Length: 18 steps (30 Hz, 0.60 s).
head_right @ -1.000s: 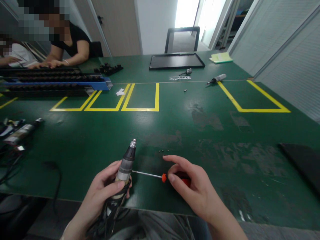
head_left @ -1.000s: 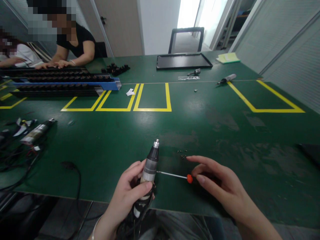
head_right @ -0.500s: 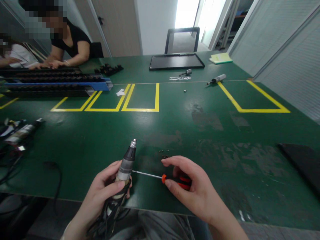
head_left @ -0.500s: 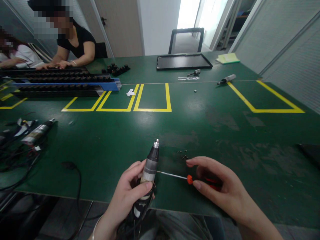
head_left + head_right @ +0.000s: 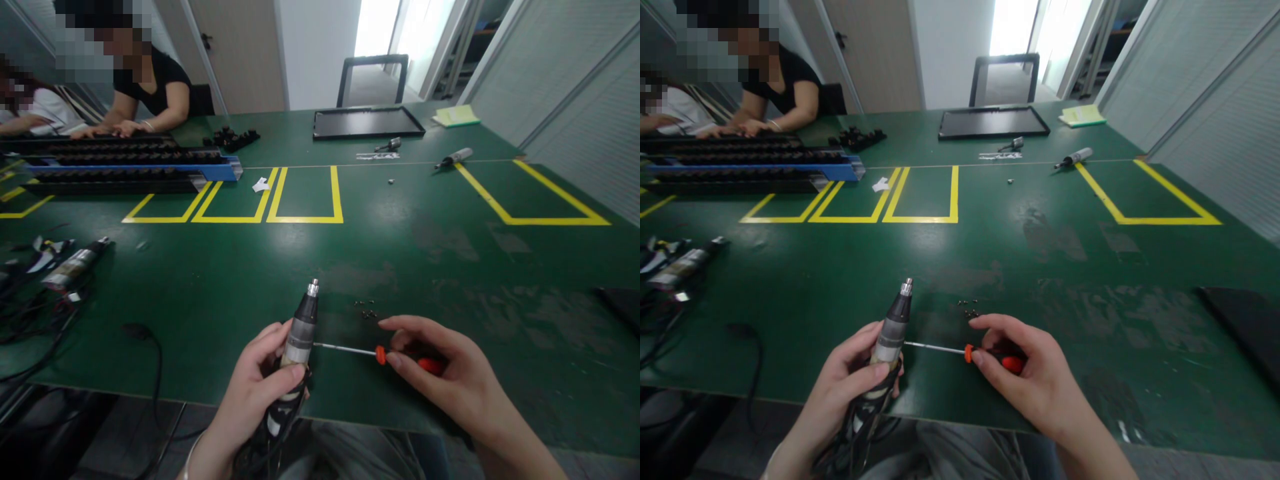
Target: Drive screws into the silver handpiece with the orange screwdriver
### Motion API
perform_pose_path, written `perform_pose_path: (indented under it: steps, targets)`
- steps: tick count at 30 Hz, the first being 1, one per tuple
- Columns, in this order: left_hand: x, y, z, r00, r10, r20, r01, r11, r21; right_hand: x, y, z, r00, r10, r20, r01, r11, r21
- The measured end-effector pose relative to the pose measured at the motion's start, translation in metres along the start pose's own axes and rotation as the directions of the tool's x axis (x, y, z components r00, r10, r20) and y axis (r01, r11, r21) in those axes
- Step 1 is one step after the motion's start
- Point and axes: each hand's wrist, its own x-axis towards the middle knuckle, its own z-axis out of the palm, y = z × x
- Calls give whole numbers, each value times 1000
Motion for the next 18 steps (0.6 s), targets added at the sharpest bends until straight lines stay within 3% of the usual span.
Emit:
perform_pose_path:
  steps: [3, 8, 13, 18]
  targets:
    - [0, 1, 1, 1000, -9, 10, 9, 1000, -10, -1, 1, -2, 1000, 10, -16, -9, 999, 43]
    - [0, 3, 2, 1000, -5, 27, 5, 1000, -1, -3, 6, -3, 998, 0, 61, -7, 994, 108]
    - [0, 5, 2, 1000, -24, 10, 24, 1000, 13, -3, 9, -2, 984, 117, 134, -130, 987, 96]
    - [-1, 4, 2, 1000, -28, 8, 27, 1000, 12, -4, 4, -2, 998, 38, 40, -38, 999, 0]
